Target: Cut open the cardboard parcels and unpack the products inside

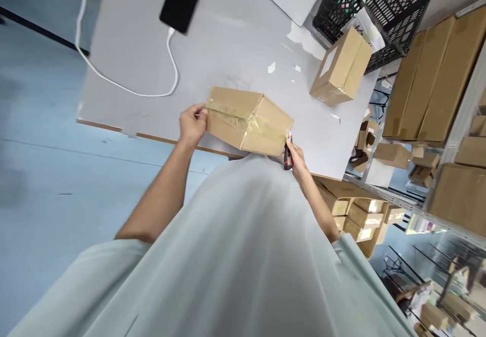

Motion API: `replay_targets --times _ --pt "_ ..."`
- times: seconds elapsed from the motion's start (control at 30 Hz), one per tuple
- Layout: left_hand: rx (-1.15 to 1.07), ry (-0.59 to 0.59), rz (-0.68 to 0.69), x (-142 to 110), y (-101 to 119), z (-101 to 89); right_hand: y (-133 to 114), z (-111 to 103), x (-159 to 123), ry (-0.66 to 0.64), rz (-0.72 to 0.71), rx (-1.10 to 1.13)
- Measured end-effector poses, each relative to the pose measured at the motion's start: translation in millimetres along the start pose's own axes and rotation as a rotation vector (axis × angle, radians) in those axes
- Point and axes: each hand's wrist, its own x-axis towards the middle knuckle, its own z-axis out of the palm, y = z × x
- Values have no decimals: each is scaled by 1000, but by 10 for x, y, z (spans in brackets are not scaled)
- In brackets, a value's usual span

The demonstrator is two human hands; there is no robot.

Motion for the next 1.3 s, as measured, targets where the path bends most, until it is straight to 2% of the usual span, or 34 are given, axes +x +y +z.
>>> replay_targets --times 0.07,0.13,0.23,0.33,0.4,0.47,0.6,0.67,0.77,0.87,1.0,1.07,1.1,1.23,1.3 --pt "54 -55 12 -7 -29 39 -54 144 -95 -9 -57 63" --pt "112 -136 21 -54 -21 174 -165 68 -207 24 -123 80" --pt "187 -320 41 -170 57 519 -360 -293 -333 137 -192 -6" --pt "289 -593 30 -309 148 849 -525 -680 -364 278 -239 -203" --pt "358 -718 9 -405 193 951 -589 -838 -340 338 -261 -362" --pt "373 -725 103 -502 244 932 -606 -883 -307 339 -276 -478" --pt "237 -614 573 -666 469 695 -551 -757 -288 312 -309 -556" --pt "204 -589 686 -707 620 593 -520 -697 -300 329 -323 -591" --pt "229 -586 717 -713 791 525 -506 -688 -316 323 -343 -622" --pt "239 -601 733 -693 860 514 -545 -704 -344 327 -332 -704" --pt "217 -614 734 -693 872 490 -661 -574 -534 439 -339 -861" --pt "207 -622 727 -706 863 471 -714 -398 -717 483 -376 -884" --pt "202 -626 726 -713 855 463 -733 -280 -819 463 -389 -886" --pt "178 -640 737 -716 813 444 -760 298 -1155 176 -374 -957" --pt "176 -657 743 -696 792 439 -757 559 -1233 95 -342 -1032"
